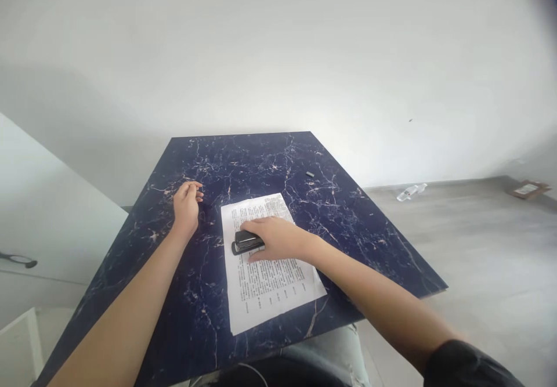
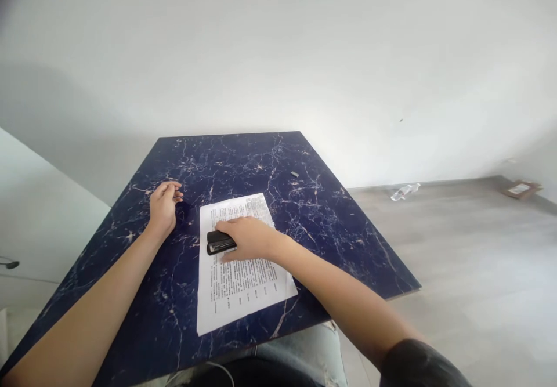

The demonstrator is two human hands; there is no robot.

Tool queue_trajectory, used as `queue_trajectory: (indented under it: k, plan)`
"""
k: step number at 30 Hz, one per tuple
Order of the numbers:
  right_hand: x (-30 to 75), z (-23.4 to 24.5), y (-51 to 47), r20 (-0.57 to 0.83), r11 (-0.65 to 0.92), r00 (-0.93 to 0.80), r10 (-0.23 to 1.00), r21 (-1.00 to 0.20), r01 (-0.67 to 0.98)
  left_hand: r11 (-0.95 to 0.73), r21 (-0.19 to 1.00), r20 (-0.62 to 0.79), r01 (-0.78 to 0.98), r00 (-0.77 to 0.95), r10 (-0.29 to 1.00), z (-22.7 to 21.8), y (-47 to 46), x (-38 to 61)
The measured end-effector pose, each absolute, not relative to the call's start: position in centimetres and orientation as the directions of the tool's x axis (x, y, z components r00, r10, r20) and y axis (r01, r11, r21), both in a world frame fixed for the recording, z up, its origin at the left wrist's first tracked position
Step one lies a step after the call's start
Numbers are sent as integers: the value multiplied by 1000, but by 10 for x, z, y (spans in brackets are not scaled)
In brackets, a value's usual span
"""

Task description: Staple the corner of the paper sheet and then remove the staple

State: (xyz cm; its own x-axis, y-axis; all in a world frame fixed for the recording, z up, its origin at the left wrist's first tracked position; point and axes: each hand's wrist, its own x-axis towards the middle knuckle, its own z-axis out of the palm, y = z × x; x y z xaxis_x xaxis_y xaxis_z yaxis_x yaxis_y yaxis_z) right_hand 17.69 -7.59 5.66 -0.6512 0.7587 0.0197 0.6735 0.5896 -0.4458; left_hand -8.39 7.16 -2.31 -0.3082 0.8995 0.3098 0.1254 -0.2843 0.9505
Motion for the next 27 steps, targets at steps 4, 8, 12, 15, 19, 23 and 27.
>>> queue_trajectory:
  k: [4,8,12,15,19,23,27]
  plan:
    - [196,52,-73,-85,492,-585,806,-454,743,-283,949,312,139,-295,903,-23,70,-83]
    - [242,53,-75,-91,425,-531,842,-494,758,-271,954,298,130,-307,904,-23,69,-83]
    - [308,54,-86,-133,297,-404,905,-482,824,-274,950,308,151,-305,901,-23,69,-83]
    - [342,52,-97,-163,177,-283,945,-474,862,-261,950,303,171,-301,904,-23,68,-82]
    - [364,52,-99,-157,191,-311,937,-514,836,-251,949,301,191,-302,905,-22,68,-81]
    - [387,52,-63,106,201,-173,979,-626,753,-249,953,293,174,-314,903,-22,69,-83]
    - [393,41,-9,238,193,-89,967,-462,865,-253,958,283,133,-317,905,-23,70,-82]
